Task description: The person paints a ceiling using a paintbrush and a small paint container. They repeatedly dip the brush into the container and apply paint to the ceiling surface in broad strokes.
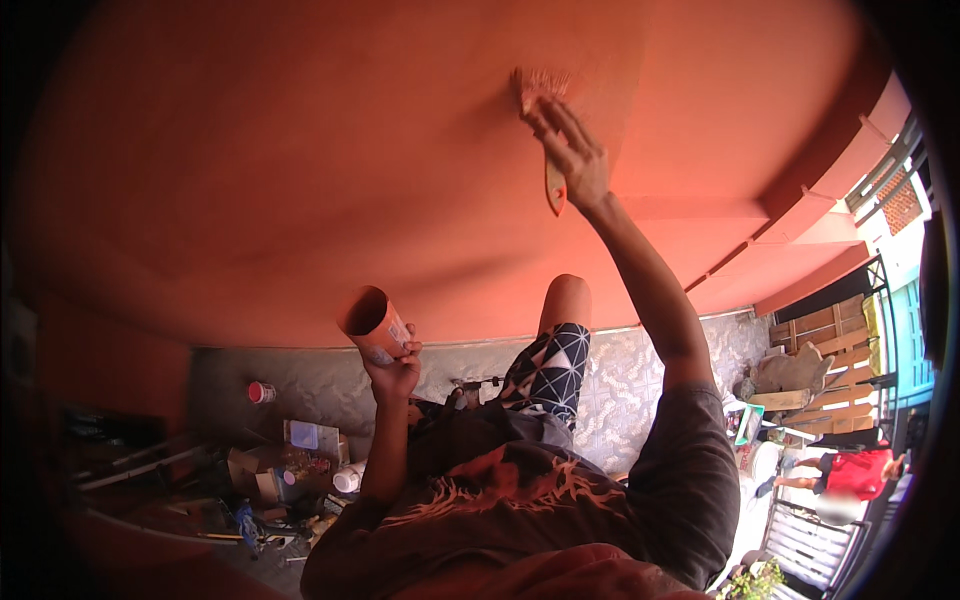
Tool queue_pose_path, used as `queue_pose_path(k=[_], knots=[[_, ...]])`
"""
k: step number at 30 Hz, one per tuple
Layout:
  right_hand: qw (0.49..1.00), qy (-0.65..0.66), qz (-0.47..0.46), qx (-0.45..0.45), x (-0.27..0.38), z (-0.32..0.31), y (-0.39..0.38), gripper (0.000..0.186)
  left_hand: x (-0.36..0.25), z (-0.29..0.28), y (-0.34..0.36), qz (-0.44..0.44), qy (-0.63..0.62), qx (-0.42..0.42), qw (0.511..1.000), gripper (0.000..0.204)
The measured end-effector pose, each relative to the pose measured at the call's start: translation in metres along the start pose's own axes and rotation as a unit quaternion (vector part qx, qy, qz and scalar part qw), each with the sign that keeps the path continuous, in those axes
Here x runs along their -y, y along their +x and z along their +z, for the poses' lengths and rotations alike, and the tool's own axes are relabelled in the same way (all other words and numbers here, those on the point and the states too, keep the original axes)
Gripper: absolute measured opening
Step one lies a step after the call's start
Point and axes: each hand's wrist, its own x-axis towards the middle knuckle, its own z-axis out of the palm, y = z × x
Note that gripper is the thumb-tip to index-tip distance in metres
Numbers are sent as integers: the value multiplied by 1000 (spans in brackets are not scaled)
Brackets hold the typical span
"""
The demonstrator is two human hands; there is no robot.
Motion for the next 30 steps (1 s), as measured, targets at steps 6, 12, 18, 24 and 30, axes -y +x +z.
queue_pose_path(k=[6,12,18,24,30], knots=[[943,139,31,302,43,42,-110,28,1,7,15,-28,-6,43,999,79],[994,96,57,6,-20,-21,12,38,1,14,13,-44,-2,45,998,78],[981,59,125,-135,-11,-38,-3,48,6,7,14,-38,-12,35,999,75],[963,55,-5,263,21,43,-170,34,13,13,27,-51,-6,33,998,72],[962,152,124,191,-11,22,-98,37,9,11,28,-52,2,34,998,70]])
